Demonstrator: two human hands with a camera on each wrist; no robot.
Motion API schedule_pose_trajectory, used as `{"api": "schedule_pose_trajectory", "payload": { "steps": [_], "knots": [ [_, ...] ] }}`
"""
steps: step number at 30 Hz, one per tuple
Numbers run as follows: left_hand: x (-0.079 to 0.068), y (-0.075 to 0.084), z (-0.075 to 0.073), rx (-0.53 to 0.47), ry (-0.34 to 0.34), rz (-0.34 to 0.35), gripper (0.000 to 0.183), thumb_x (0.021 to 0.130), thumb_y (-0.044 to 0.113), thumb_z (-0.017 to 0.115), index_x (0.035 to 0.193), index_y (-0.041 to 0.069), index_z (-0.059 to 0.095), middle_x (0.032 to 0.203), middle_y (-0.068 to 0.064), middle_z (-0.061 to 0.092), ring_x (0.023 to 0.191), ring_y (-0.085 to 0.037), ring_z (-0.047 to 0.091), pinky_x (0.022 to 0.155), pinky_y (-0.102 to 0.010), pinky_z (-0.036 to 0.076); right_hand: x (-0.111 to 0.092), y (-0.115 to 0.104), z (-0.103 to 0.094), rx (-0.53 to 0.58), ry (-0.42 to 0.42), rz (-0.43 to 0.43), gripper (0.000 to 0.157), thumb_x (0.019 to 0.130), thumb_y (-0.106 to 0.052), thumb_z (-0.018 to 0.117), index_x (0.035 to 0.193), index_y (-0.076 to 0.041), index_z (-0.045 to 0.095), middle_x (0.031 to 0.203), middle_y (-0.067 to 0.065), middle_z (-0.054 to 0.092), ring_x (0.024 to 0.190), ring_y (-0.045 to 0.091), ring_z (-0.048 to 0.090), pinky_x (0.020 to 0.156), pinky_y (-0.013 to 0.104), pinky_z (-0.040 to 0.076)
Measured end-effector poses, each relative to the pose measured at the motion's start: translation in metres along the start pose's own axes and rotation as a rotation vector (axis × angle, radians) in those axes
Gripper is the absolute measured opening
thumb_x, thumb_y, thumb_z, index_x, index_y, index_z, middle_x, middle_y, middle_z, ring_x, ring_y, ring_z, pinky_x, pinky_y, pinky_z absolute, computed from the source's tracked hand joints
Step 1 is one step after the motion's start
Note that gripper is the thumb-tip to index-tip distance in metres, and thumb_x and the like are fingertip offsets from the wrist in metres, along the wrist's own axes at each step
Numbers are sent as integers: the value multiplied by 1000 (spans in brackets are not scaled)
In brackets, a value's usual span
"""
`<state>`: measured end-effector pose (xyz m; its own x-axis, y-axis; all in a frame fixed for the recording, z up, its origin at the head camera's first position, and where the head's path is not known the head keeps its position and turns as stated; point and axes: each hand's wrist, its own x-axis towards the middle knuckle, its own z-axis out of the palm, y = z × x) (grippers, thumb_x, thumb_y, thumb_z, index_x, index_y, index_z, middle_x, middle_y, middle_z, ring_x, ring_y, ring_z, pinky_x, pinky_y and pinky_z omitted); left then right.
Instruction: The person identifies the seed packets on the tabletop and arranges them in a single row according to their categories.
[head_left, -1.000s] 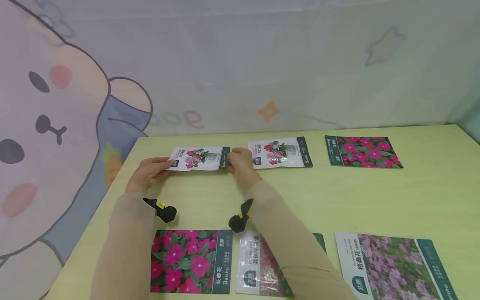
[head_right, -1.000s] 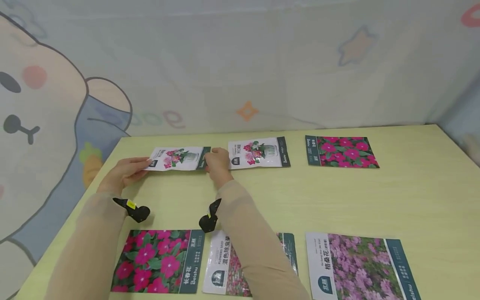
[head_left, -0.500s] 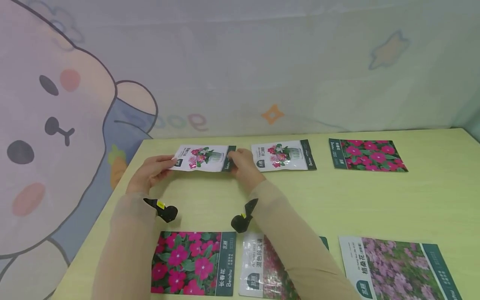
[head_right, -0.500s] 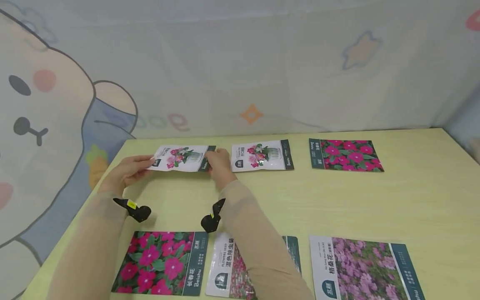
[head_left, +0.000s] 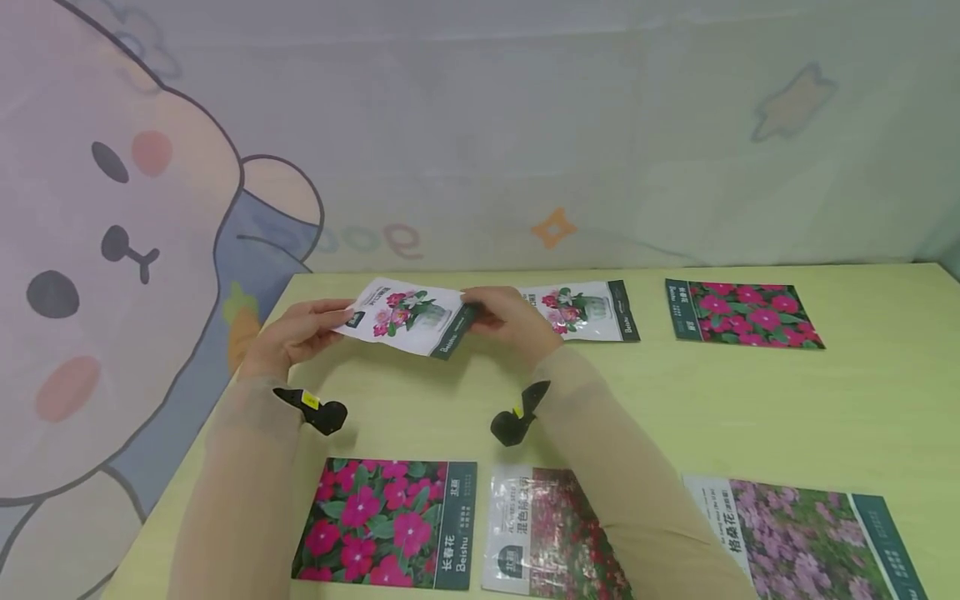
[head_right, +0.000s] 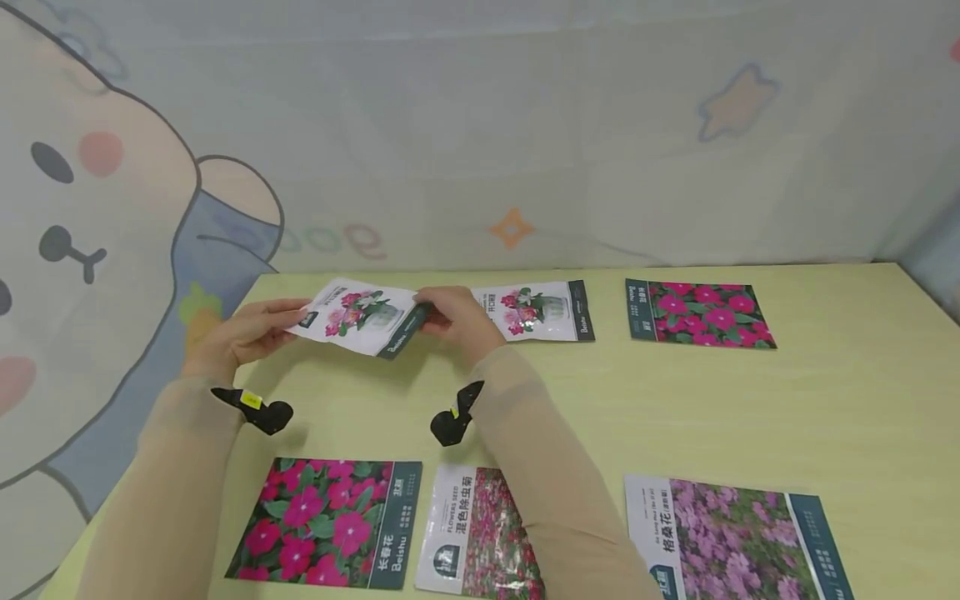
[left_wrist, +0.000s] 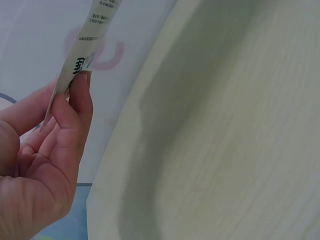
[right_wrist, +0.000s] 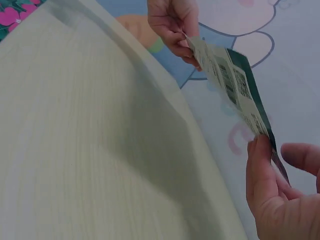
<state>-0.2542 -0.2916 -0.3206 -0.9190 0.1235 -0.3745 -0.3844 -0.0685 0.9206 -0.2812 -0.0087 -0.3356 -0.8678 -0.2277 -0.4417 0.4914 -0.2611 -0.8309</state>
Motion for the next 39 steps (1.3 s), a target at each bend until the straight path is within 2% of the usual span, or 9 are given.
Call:
{"api": "schedule_pose_trajectory", "payload": {
  "steps": [6,10,15,19,24,28,32,34,39],
  "knots": [
    [-1,6,2,-39,-65,-11,36,94,-4,49,76,16,73,79,-1,67,71,-11,65,64,-19,53,-6,-3,-7,-71,-141,54,27,88,-2,59,114,6,55,90,13,59,73,19,61,68,27,56],
    [1,7,6,-3,-90,-21,34,94,-2,50,78,17,73,82,0,68,74,-10,65,66,-19,53,-9,-2,-8,-201,-256,73,34,90,-2,55,123,7,49,92,11,57,71,16,61,65,25,56],
    [5,6,14,28,-83,-49,33,94,0,51,78,20,73,81,1,68,74,-9,65,66,-18,53,-14,3,-5,-281,-385,93,48,91,0,51,137,4,37,92,9,59,69,16,63,65,26,55],
    [6,9,22,27,-53,-61,30,94,4,52,77,19,71,79,2,68,71,-8,64,66,-16,52,-15,6,-4,-274,-439,99,46,92,2,50,136,2,39,96,10,59,73,18,64,66,28,56],
    [4,15,28,4,68,-70,12,92,12,58,82,13,64,74,1,65,67,-6,61,64,-14,52,-17,10,1,-251,-482,85,46,93,3,48,137,-1,37,108,13,57,82,19,63,76,31,55],
    [1,20,29,-37,75,-74,8,92,17,59,91,9,60,72,0,65,66,-7,62,64,-15,52,-18,13,8,-196,-498,86,49,94,3,48,140,-5,34,119,16,54,90,22,60,90,39,49],
    [2,23,35,7,44,-66,36,93,18,57,124,1,49,73,1,66,67,-7,63,65,-16,53,-19,13,15,-114,-468,73,50,95,3,47,141,-9,35,128,20,50,102,27,57,97,43,42],
    [4,23,38,44,26,-69,52,94,17,55,139,-1,33,76,2,65,70,-8,63,67,-18,53,-19,13,18,-77,-449,71,50,94,4,47,141,-11,36,131,20,48,108,29,54,99,44,40],
    [7,23,43,124,-2,-84,54,96,15,51,142,-1,29,77,3,64,71,-9,63,67,-21,54,-22,17,23,-73,-418,82,50,92,7,48,139,-9,39,125,19,53,102,28,56,97,44,42]
  ]
}}
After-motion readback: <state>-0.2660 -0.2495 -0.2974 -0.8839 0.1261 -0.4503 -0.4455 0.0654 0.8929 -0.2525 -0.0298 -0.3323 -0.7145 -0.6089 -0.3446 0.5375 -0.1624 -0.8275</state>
